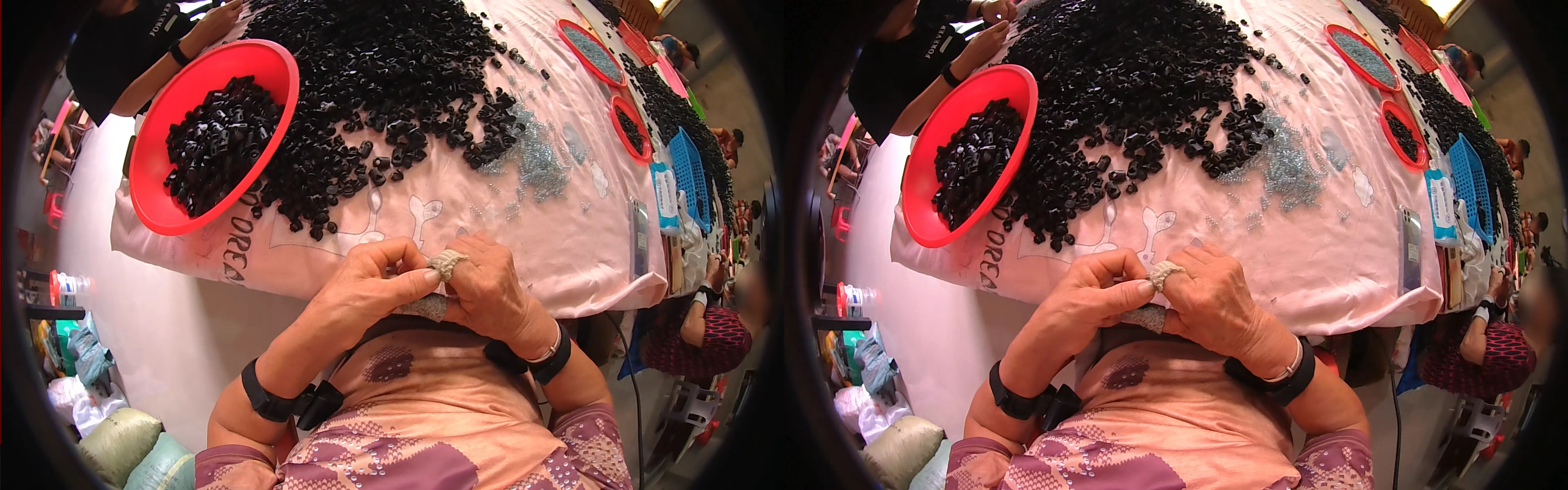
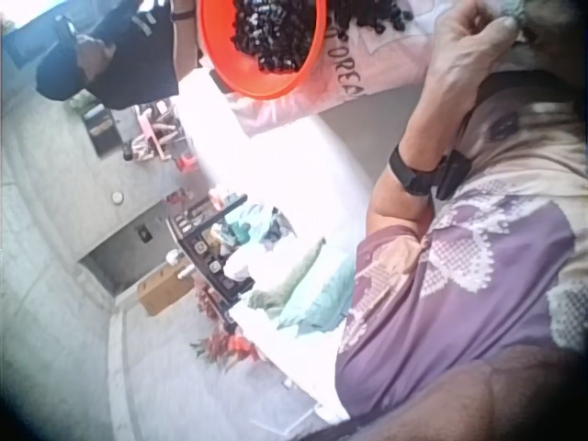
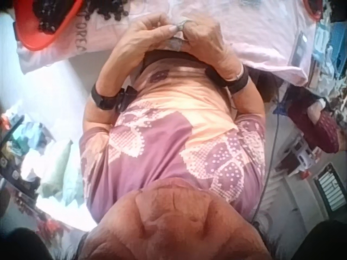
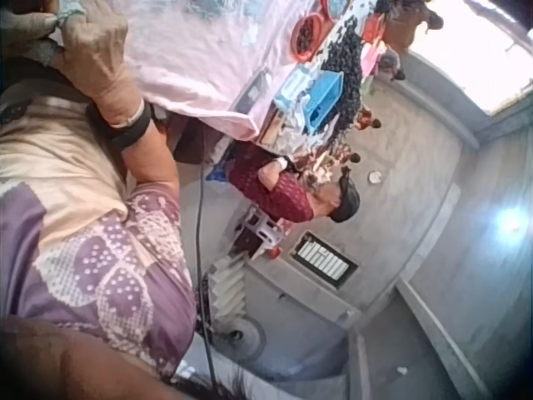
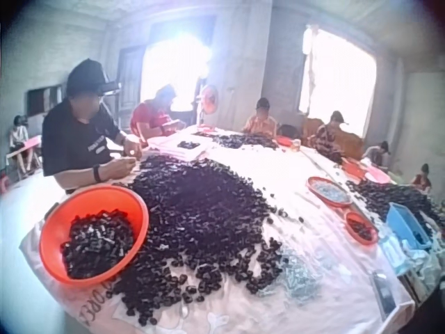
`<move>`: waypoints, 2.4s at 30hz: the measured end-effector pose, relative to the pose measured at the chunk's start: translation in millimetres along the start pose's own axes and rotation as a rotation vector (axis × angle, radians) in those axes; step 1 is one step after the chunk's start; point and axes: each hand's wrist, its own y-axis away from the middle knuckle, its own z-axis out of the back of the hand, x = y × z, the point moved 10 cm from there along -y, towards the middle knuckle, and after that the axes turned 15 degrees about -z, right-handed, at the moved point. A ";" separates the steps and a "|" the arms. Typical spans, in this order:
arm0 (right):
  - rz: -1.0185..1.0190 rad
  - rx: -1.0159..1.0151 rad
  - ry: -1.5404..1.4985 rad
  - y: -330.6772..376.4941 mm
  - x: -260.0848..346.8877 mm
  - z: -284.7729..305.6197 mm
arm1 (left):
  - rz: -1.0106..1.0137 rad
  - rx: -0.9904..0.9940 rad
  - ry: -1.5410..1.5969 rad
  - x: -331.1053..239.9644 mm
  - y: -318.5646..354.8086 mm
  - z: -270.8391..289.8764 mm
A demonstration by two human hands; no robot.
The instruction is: Manually assembling small black plastic components by hand at a workstation.
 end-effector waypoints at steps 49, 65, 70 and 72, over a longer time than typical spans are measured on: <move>-0.071 0.134 0.353 -74.6 -20.6 -40.4 | 0.061 -0.096 0.254 17.3 -0.3 3.3; -0.309 -0.046 -0.601 3.4 -32.0 11.9 | -0.035 -0.096 0.283 13.6 -1.7 -1.7; -0.386 -0.014 -0.736 19.5 -40.7 9.4 | -0.054 -0.097 0.222 11.8 -1.4 0.5; -0.455 -0.008 -0.820 21.7 -48.3 7.3 | -0.048 -0.101 0.191 12.4 -2.4 1.6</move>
